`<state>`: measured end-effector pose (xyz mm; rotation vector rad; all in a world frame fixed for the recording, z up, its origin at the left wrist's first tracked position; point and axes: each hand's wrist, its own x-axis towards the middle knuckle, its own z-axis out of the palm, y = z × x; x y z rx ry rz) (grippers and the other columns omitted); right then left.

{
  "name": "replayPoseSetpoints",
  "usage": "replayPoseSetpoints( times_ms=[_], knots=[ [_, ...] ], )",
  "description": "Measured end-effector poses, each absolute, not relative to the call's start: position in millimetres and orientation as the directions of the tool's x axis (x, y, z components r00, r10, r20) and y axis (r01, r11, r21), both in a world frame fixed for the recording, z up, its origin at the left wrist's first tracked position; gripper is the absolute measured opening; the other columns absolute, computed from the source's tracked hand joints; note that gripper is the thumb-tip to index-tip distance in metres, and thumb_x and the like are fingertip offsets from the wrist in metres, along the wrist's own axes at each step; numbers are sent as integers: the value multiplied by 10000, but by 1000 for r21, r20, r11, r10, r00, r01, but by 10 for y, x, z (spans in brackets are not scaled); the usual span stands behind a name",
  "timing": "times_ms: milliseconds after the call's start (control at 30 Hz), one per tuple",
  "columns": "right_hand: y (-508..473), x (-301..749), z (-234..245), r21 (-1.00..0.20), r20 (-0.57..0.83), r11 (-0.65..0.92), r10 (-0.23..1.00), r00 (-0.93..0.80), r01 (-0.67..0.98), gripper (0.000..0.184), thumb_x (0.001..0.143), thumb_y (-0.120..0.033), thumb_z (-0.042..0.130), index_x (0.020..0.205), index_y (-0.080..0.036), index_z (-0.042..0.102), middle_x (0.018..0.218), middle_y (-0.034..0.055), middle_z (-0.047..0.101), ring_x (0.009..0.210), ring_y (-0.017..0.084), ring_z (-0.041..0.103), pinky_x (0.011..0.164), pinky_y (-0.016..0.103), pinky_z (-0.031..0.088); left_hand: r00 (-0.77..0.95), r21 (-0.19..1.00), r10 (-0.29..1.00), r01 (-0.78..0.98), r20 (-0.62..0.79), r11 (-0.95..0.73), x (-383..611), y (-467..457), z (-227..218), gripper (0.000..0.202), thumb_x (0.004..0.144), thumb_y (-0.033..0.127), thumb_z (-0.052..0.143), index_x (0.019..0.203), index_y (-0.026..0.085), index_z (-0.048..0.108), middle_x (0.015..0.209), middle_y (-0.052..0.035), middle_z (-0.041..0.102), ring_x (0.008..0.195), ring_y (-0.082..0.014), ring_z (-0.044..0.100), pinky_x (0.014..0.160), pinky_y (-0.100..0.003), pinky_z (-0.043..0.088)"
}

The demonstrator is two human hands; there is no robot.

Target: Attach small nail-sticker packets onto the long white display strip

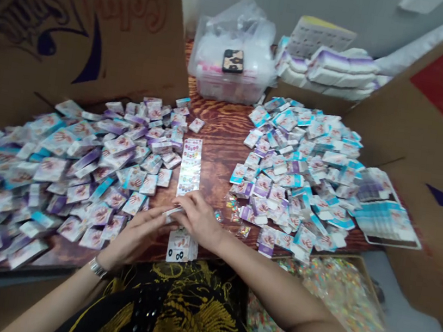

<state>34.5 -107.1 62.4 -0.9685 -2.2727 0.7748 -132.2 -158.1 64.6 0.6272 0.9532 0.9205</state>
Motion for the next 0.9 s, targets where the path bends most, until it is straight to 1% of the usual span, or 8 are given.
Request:
replayPoseSetpoints(
  times_ms=[167, 300, 433, 533, 600, 667, 767, 900],
  knots=[
    [-1024, 518, 616, -772, 126, 431, 824, -552, 468, 126, 869, -274, 571, 963, -190, 576, 879, 32, 598, 834, 163, 565, 738, 278, 450, 265, 945, 913, -17, -311, 327, -1202, -1497, 567, 323, 845, 336, 541, 1116, 194, 437, 887, -49, 661, 787, -175, 651, 766, -345, 515],
    [-998, 809, 607, -766, 107, 427, 822, -559, 481, 104, 908, -245, 502, 874, -180, 576, 833, 31, 595, 806, 155, 551, 715, 258, 419, 349, 965, 913, 219, -213, 142, -1039, -1263, 479, 300, 886, 309, 457, 1150, 195, 370, 755, -17, 633, 704, -177, 644, 681, -335, 516],
    [-828, 1226, 574, -684, 59, 418, 849, -525, 598, 140, 922, -256, 458, 848, -177, 547, 832, 44, 582, 785, 167, 534, 703, 277, 411, 541, 933, 840, 322, -40, -162, -788, -683, 470, 389, 896, 253, 431, 1274, 201, 355, 1024, -81, 629, 931, -193, 610, 810, -353, 489],
    [-617, 1464, 523, -594, -34, 412, 845, -534, 691, 143, 916, -256, 451, 832, -177, 535, 832, 50, 571, 779, 176, 529, 708, 296, 420, 654, 759, 748, 429, 113, -490, -485, -157, 394, 397, 886, 150, 382, 1276, 218, 412, 1298, -109, 493, 1180, -221, 467, 976, -413, 388],
    [-489, 1554, 499, -545, -49, 438, 835, -548, 715, 127, 906, -246, 464, 829, -178, 539, 869, 61, 579, 845, 190, 535, 765, 321, 426, 757, 551, 652, 528, 40, -646, -285, 123, 299, 440, 851, 151, 457, 1279, 249, 432, 1435, -93, 343, 1275, -273, 347, 984, -454, 367],
    [-409, 1635, 500, -529, -12, 477, 823, -568, 702, 121, 899, -246, 473, 831, -182, 549, 943, 77, 592, 944, 207, 529, 840, 349, 418, 797, 429, 602, 563, -55, -706, -155, 304, 206, 475, 840, 146, 479, 1296, 261, 413, 1478, -80, 270, 1302, -284, 299, 963, -444, 384],
    [-413, 1845, 502, -561, 82, 452, 864, -497, 693, 137, 917, -272, 443, 900, -196, 556, 1063, 86, 598, 1030, 212, 526, 891, 367, 414, 790, 386, 608, 586, -78, -712, -139, 409, 128, 426, 867, 103, 392, 1274, 224, 423, 1483, -96, 257, 1286, -282, 311, 953, -455, 380],
    [-517, 2185, 285, -489, 255, 250, 957, -137, 836, 164, 905, -313, 456, 901, -186, 560, 1192, 138, 553, 1160, 270, 463, 967, 459, 355, 786, 377, 616, 588, -59, -715, -257, 400, 95, 301, 885, 96, 341, 1109, 187, 521, 1461, -99, 302, 1266, -292, 317, 944, -467, 378]
  ],
)
